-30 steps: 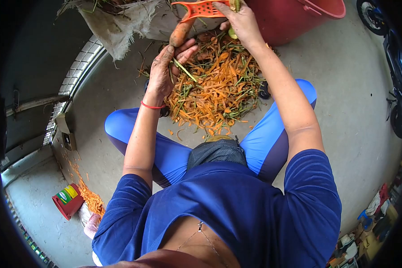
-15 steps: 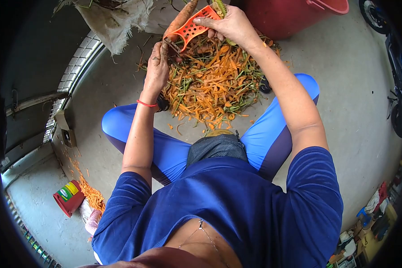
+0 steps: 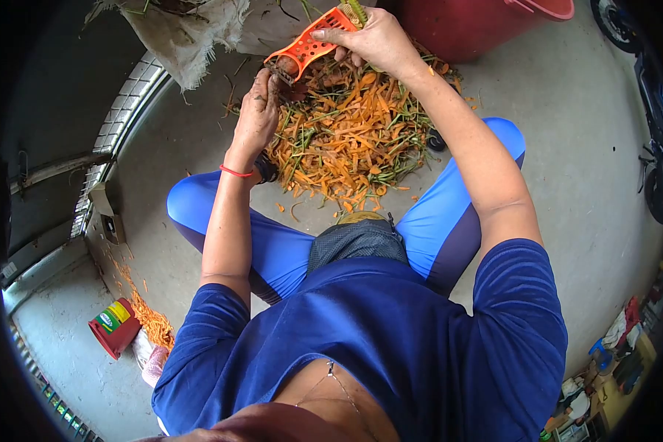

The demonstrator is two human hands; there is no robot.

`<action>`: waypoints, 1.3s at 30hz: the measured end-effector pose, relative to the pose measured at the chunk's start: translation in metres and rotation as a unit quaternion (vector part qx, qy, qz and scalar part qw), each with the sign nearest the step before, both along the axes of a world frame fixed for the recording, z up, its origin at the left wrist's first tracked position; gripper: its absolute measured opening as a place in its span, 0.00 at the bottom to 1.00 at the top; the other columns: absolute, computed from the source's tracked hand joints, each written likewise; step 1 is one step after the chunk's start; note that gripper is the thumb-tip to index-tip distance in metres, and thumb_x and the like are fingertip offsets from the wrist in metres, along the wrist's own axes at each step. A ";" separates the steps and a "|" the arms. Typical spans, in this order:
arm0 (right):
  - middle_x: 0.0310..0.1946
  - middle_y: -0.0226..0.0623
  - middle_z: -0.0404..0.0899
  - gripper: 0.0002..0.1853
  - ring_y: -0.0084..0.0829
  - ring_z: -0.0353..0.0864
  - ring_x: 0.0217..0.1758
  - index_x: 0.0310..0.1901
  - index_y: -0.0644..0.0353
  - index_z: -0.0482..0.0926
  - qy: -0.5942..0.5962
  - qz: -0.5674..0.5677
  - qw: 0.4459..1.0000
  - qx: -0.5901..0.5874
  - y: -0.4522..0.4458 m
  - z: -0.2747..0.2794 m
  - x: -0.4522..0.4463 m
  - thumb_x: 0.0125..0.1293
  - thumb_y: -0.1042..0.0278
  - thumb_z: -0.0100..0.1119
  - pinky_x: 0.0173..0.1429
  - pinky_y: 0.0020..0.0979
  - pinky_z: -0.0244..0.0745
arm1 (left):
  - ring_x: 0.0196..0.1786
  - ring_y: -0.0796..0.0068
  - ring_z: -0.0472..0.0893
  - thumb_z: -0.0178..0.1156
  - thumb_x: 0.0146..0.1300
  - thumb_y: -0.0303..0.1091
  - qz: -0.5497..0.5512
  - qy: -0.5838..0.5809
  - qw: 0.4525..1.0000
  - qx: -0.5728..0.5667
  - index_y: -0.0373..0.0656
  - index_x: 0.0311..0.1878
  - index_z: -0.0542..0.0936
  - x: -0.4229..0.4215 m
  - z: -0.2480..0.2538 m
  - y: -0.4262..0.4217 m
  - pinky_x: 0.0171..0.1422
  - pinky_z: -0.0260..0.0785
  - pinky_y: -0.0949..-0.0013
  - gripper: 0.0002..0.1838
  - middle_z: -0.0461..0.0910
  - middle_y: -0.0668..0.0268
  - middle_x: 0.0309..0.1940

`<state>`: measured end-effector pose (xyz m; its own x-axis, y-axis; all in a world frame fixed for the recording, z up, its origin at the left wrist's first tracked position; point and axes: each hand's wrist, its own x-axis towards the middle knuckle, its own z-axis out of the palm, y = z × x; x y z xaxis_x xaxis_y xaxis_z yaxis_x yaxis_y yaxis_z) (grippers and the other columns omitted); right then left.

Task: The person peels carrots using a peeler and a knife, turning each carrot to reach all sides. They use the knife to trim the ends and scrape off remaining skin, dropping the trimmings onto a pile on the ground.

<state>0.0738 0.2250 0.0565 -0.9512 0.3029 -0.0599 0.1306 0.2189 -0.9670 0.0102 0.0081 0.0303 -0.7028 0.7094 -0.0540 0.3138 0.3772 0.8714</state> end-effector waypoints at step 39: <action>0.22 0.28 0.79 0.14 0.14 0.76 0.22 0.31 0.59 0.82 0.034 -0.010 0.994 -0.102 0.006 -0.013 -0.006 0.57 0.57 0.70 0.23 0.18 0.71 | 0.41 0.84 0.71 0.43 0.74 0.42 0.103 -0.098 0.975 0.171 0.40 0.61 0.70 0.000 -0.020 -0.006 0.42 0.62 0.82 0.20 0.72 0.70 0.42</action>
<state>0.0678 0.2308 0.0435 -0.9488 0.3106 -0.0571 0.0651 0.0152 -0.9978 0.0098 0.0025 0.0103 -0.8319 0.5547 0.0137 0.0776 0.0919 0.9927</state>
